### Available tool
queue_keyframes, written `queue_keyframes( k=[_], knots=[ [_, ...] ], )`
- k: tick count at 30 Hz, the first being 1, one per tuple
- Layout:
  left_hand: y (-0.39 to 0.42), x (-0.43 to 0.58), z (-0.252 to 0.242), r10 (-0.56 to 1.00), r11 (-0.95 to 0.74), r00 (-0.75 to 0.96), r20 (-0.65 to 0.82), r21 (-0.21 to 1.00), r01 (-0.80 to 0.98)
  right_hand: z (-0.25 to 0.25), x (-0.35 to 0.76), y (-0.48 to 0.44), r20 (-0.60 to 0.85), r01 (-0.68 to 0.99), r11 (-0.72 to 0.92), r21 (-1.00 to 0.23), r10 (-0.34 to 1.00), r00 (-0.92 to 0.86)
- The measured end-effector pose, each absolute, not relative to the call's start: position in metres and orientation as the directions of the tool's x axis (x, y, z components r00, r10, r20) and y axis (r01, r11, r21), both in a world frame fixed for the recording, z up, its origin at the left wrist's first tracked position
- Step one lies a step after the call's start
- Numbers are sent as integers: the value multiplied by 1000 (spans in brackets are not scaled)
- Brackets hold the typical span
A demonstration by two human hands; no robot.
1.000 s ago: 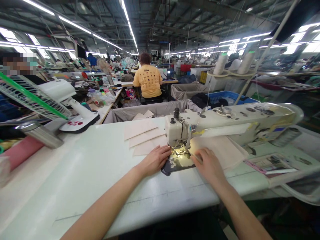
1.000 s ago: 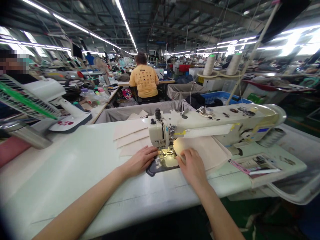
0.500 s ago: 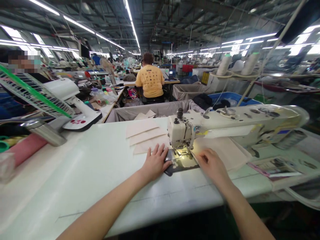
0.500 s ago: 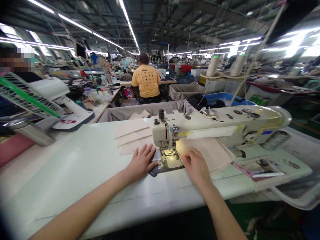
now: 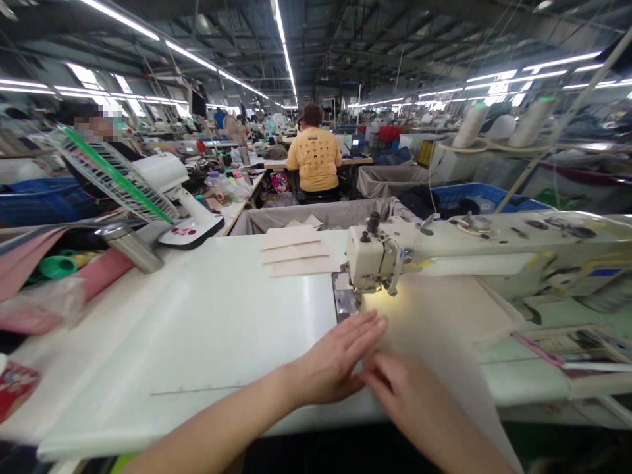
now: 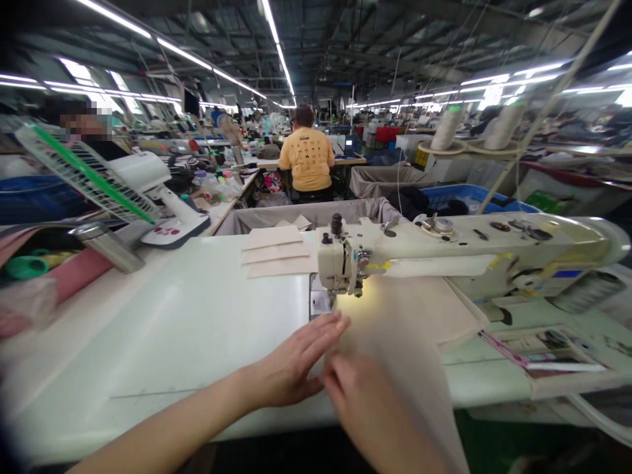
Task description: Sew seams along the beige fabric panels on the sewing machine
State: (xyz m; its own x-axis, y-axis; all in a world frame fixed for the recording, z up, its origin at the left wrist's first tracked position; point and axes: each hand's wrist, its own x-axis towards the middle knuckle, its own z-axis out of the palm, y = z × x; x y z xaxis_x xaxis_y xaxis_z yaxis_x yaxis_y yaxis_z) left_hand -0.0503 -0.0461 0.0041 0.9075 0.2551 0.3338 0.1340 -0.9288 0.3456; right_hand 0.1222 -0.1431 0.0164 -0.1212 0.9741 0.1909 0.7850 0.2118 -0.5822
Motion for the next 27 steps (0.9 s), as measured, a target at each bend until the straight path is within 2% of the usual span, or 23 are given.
queue_keyframes(
  k=[2,3,6,8,11,13,15,17,20,23,25,27],
  knots=[
    [-51,-59,1,176,-896,946,272,443,40,19,101,-152,83,682,190,-706,979,-186],
    [-52,-65,0,150,-892,959,241,452,25,20,97,-156,66,629,189,-754,975,-213],
    [-56,-91,0,118,-930,977,180,364,45,22,112,-166,121,504,256,-825,951,-285],
    [-60,-114,3,125,-944,982,142,321,74,19,136,-174,151,507,328,-797,921,-358],
    [-63,-144,10,186,-942,979,82,297,154,3,165,-187,152,574,494,-653,828,-540],
    [-63,-154,16,200,-932,979,45,318,176,-8,172,-191,143,606,560,-564,790,-597],
    [-62,-156,22,218,-897,976,24,398,191,-15,171,-189,159,619,568,-542,793,-589],
    [-59,-151,27,315,-796,949,3,545,263,-16,166,-180,187,594,518,-615,828,-529],
    [-51,-137,28,601,-486,794,-93,746,456,-15,158,-157,125,556,248,-793,960,-250],
    [-39,-123,19,810,-262,558,-183,737,623,-22,151,-133,-2,456,-39,-889,997,82],
    [-34,-116,11,863,-253,476,-168,671,697,-29,147,-122,-17,365,-96,-926,977,212],
    [-32,-112,6,879,-287,460,-129,626,725,-35,143,-117,9,342,-95,-935,956,292]
  ],
)
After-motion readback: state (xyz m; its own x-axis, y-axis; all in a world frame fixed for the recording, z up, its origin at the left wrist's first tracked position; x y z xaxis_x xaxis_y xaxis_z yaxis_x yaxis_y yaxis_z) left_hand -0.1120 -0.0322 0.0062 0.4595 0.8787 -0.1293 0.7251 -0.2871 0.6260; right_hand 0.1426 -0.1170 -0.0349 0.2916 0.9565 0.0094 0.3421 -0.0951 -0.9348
